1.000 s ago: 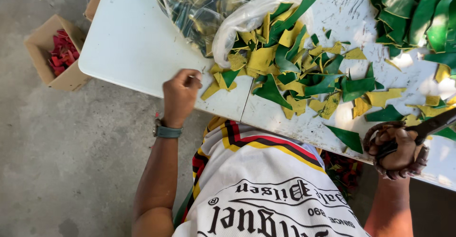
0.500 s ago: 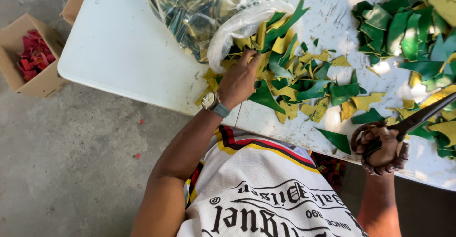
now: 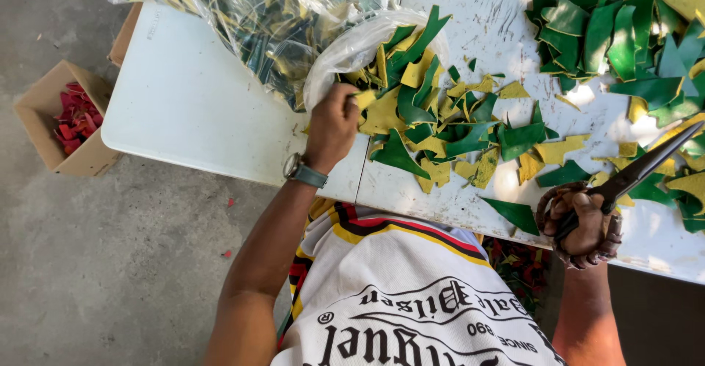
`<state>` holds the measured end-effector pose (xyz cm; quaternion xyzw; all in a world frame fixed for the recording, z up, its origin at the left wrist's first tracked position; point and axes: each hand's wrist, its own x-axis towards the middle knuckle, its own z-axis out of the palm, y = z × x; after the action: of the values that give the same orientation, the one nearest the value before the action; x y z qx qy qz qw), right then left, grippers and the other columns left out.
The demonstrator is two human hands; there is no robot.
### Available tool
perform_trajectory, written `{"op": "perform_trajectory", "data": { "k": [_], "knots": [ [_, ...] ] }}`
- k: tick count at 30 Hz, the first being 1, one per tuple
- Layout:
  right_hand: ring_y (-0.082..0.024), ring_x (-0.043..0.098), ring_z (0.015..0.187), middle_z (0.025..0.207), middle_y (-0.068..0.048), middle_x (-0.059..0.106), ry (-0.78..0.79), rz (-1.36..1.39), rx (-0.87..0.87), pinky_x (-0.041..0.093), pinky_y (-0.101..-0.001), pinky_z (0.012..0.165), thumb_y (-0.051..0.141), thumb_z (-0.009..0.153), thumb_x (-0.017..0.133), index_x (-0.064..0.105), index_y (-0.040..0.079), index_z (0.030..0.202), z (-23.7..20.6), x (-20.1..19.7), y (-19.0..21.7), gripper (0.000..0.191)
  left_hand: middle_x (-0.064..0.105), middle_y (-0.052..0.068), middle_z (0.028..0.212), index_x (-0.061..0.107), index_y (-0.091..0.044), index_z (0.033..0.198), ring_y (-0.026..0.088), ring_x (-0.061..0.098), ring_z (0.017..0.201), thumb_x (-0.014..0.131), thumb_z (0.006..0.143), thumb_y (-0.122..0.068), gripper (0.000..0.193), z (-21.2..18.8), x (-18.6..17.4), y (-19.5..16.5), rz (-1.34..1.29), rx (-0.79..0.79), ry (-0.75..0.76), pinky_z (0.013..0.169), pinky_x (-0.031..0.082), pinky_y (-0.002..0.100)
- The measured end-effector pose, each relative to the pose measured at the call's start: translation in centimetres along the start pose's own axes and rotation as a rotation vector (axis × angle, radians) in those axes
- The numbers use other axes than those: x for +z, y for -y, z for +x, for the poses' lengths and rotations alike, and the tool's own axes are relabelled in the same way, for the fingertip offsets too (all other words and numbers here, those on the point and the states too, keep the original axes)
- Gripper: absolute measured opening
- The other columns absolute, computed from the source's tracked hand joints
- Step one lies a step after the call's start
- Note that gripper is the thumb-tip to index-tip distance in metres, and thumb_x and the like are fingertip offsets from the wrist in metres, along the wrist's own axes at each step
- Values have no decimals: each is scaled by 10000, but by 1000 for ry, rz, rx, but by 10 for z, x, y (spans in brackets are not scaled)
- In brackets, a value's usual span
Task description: The person uses shears to cut green and yellow craft material into star shapes on a white table. They repeatedly pick up pieces, cut them, and place the finished shapes on the table, accumulating a pile of cut pieces.
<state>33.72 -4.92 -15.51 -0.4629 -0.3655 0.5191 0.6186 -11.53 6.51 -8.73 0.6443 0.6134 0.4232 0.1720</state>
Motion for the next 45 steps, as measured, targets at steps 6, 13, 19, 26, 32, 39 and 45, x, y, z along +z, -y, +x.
{"op": "perform_trajectory", "data": {
  "k": [6,13,19,26,32,39,45],
  "knots": [
    [-205,520,526,730,-82,558,6,-22,-24,445,-327,473,116,1000,611,527,67,800,-5,78,48,222,640,93,1177,534,-4,1245,139,683,1069,544,1116,-143,190,-4,-14,-38,-836,-50,-10,923,654,352],
    [-163,587,653,774,-16,575,345,395,18,496,-304,566,65,816,778,580,106,919,18,210,75,227,509,139,1464,552,3,1188,133,590,1172,628,1039,-16,169,-34,14,-128,-976,152,228,954,543,288],
    [-155,667,621,727,-94,698,232,-97,-13,535,-291,569,114,842,793,667,6,888,28,223,97,173,567,134,1395,595,8,1139,158,595,1254,649,1026,-15,128,-30,17,-142,-1187,64,323,1045,531,311],
    [-182,528,495,666,-118,664,330,-169,62,392,-318,428,142,912,620,680,-34,778,29,212,97,229,644,26,964,576,-122,1206,67,585,825,688,1039,-149,203,-5,20,-135,-1409,-89,73,735,547,262],
    [-143,558,556,633,-76,610,333,193,220,429,-292,509,123,871,571,674,4,824,24,225,86,164,662,30,1064,662,-28,1271,51,518,752,705,1035,-123,258,2,8,-135,-968,-6,181,620,455,227],
    [-161,500,538,640,-104,574,443,51,55,381,-300,491,180,1000,696,578,-9,731,25,209,68,350,613,53,1365,582,-49,1408,95,659,1149,699,936,18,492,17,-1,-123,-761,160,244,940,615,263],
    [-172,487,468,629,-99,570,320,-26,250,359,-301,433,236,957,627,571,4,733,5,197,43,327,702,82,1309,662,-28,1335,125,716,1092,730,979,21,365,35,-3,-100,-836,148,264,947,630,282]
  ]
}}
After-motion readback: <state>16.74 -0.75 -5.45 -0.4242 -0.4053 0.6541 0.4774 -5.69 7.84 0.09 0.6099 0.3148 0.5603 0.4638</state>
